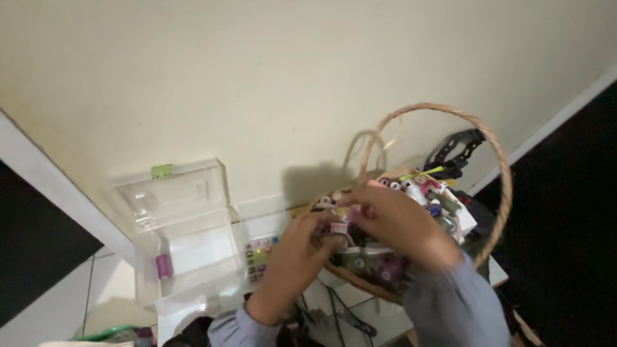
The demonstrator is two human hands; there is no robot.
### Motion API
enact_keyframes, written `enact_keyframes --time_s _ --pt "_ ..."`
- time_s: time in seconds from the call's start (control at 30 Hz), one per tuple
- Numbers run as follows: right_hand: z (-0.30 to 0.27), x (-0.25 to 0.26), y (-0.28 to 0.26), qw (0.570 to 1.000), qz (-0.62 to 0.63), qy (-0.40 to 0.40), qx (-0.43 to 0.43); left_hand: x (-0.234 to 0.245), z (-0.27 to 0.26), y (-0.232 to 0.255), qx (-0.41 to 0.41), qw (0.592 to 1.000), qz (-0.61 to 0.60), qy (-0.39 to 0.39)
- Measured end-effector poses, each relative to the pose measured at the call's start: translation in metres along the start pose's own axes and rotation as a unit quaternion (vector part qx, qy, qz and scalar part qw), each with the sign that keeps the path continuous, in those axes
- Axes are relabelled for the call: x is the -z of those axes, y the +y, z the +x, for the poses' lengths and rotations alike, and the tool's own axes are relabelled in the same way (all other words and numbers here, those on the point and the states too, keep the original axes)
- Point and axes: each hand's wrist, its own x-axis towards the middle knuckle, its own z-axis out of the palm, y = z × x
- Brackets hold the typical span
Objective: The person wipes the inside and outside of a clear plastic organizer box with a cloth, then sorts thread spools and small containers into the box and a basket.
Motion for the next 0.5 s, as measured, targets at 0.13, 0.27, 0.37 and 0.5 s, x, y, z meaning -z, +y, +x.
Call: enact_keyframes --time_s 0.13,0.27,0.37,0.5 --pt "0.012 -0.006 0.022 0.992 -0.075 -0.043 0.094 -0.013 -0.003 0.006 0.031 0.999 -0.032 -0.025" --pt "0.014 -0.009 0.026 0.99 -0.111 -0.073 0.056 -0.019 -0.003 0.005 0.038 0.999 -0.034 0.0" --pt "0.015 -0.006 0.028 0.985 -0.127 -0.08 0.083 -0.022 -0.004 0.005 0.063 0.998 -0.024 0.005" --pt "0.015 -0.004 0.026 0.981 -0.14 -0.087 0.103 -0.021 -0.006 0.006 -0.018 0.999 0.022 0.025"
